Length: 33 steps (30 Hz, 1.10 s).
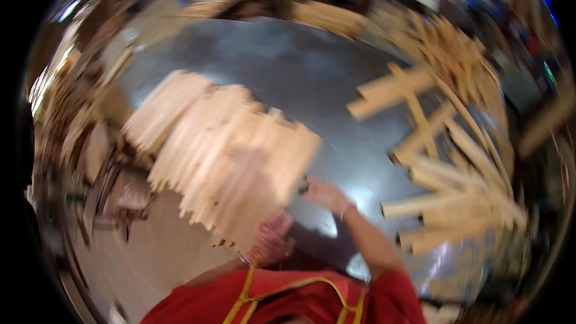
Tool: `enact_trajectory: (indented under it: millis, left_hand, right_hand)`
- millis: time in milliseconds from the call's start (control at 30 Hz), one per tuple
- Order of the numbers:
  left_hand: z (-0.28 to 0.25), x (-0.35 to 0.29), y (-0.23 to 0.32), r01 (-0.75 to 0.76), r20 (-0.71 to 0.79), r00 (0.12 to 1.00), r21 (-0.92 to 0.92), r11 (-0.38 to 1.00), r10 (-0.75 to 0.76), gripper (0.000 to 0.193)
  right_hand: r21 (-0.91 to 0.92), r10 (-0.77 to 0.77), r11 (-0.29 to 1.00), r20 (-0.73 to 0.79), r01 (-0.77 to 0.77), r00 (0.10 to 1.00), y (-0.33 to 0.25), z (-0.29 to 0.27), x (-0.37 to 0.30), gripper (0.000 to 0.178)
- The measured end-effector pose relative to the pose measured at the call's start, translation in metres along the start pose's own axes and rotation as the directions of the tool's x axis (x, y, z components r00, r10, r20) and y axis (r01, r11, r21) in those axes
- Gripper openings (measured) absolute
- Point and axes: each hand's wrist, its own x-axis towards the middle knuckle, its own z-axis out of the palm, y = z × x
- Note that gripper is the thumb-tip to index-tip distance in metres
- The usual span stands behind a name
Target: The person repeatedly picks up thin wooden planks from a scattered pile on a metal table and stacks them neatly. They handle the planks one by one or in small groups, aligning them into a growing stack while another worker is visible in the background.
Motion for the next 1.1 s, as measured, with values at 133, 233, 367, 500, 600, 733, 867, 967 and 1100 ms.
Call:
enact_trajectory:
  millis: [133,233,367,500,600,733,867,967,1100]
  left_hand:
    - [0.008,0.005,0.02,-0.022,-0.006,1.0,0.089,0.996,0.022,0.073]
    - [0.025,0.04,0.027,-0.118,-0.006,0.993,0.106,0.987,0.119,0.073]
    - [0.046,0.117,0.058,-0.238,0.089,0.97,0.179,0.955,0.226,0.077]
    - [0.083,0.234,0.067,-0.28,0.074,0.96,0.356,0.892,0.272,0.08]
    - [0.094,0.327,0.071,-0.251,0.093,0.968,0.461,0.851,0.235,0.092]
    - [0.104,0.42,0.066,-0.16,0.174,0.98,0.427,0.89,0.093,0.1]
    - [0.118,0.417,0.098,-0.149,0.34,0.94,0.497,0.855,-0.034,0.079]
    - [0.12,0.355,0.098,-0.053,0.516,0.856,0.165,0.985,-0.04,0.05]
    - [0.1,0.238,0.093,0.607,0.535,0.755,-0.352,0.713,-0.379,0.032]
  right_hand:
    - [-0.843,0.059,0.319,-0.438,-0.433,0.897,-0.074,-0.145,-0.111,0.054]
    - [-0.775,0.194,-0.035,-0.624,-0.63,0.757,-0.067,-0.228,-0.201,0.065]
    - [-0.585,0.155,0.146,-0.783,-0.798,0.602,-0.046,-0.296,-0.251,0.065]
    - [-0.472,-0.048,0.173,-0.881,-0.865,0.471,-0.049,-0.365,-0.267,0.072]
    - [-0.4,-0.052,0.056,-0.916,-0.915,0.397,-0.051,-0.404,-0.313,0.08]
    - [-0.349,0.192,-0.044,-0.923,-0.936,0.335,-0.031,-0.446,-0.373,0.083]
    - [-0.365,0.355,0.353,-0.799,-0.861,0.485,-0.041,-0.416,-0.372,0.083]
    - [-0.005,0.357,0.834,-0.757,-0.551,0.547,-0.035,-0.37,-0.374,0.08]
    - [0.426,0.39,0.904,-0.774,-0.044,0.499,-0.007,-0.276,-0.362,0.056]
